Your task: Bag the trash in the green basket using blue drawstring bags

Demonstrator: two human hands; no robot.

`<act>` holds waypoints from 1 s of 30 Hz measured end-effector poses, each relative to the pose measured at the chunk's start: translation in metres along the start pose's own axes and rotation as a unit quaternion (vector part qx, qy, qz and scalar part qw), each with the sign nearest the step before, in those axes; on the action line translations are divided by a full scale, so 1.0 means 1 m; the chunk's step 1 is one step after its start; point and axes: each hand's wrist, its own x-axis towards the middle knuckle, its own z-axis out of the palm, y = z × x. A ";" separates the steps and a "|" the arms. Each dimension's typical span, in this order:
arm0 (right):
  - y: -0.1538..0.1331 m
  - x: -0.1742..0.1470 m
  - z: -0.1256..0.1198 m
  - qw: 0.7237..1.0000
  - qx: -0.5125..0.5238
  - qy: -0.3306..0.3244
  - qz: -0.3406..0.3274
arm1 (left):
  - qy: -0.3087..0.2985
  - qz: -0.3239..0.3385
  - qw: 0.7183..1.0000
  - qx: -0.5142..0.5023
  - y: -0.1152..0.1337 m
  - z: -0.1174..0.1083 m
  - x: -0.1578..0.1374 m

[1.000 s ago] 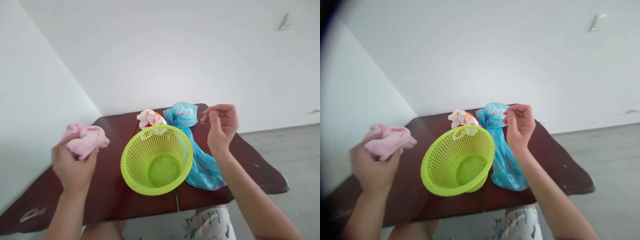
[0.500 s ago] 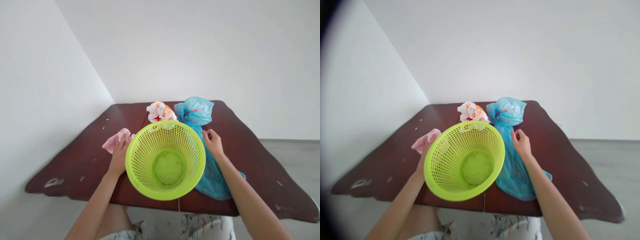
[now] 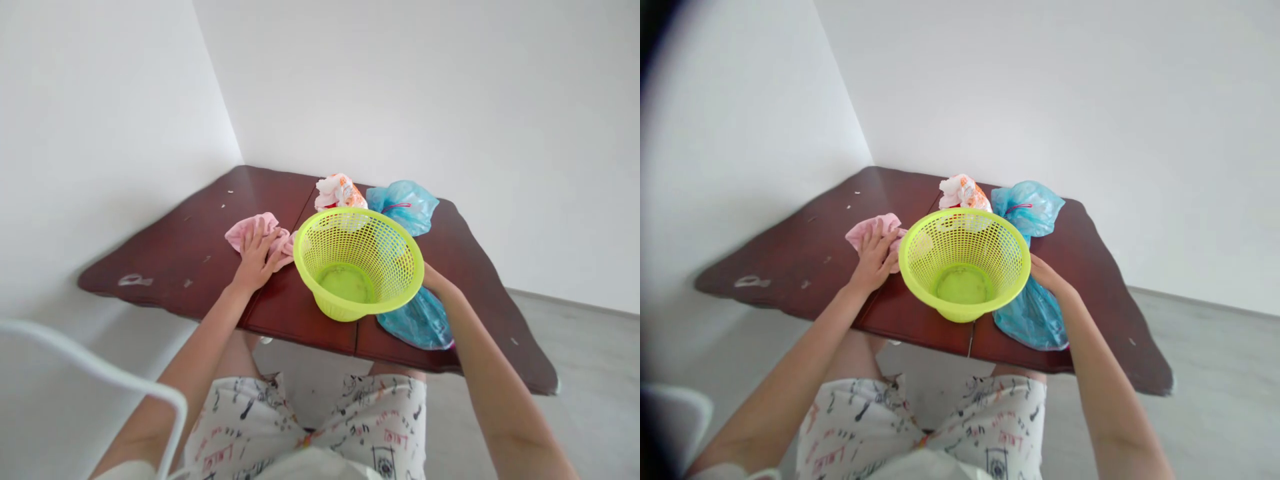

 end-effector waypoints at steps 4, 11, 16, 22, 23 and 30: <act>-0.012 -0.072 -0.018 0.997 -0.040 0.053 -0.025 | 0.023 0.000 1.000 0.002 0.021 -0.020 -0.063; -0.025 -0.251 0.071 0.983 -0.138 0.123 0.007 | -0.023 -0.046 0.998 0.026 0.054 -0.008 -0.187; -0.048 -0.294 0.111 0.964 -0.134 0.228 0.043 | -0.063 -0.045 0.979 -0.187 0.097 0.003 -0.188; -0.127 -0.293 0.130 0.910 0.138 0.356 0.158 | -0.257 -0.033 0.858 -0.444 0.170 0.028 -0.186; -0.142 -0.288 0.134 0.908 0.177 0.346 0.159 | -0.275 -0.044 0.828 -0.486 0.183 0.033 -0.185; -0.193 -0.260 0.141 0.948 0.296 0.105 0.060 | -0.255 -0.167 0.777 -0.551 0.229 0.029 -0.167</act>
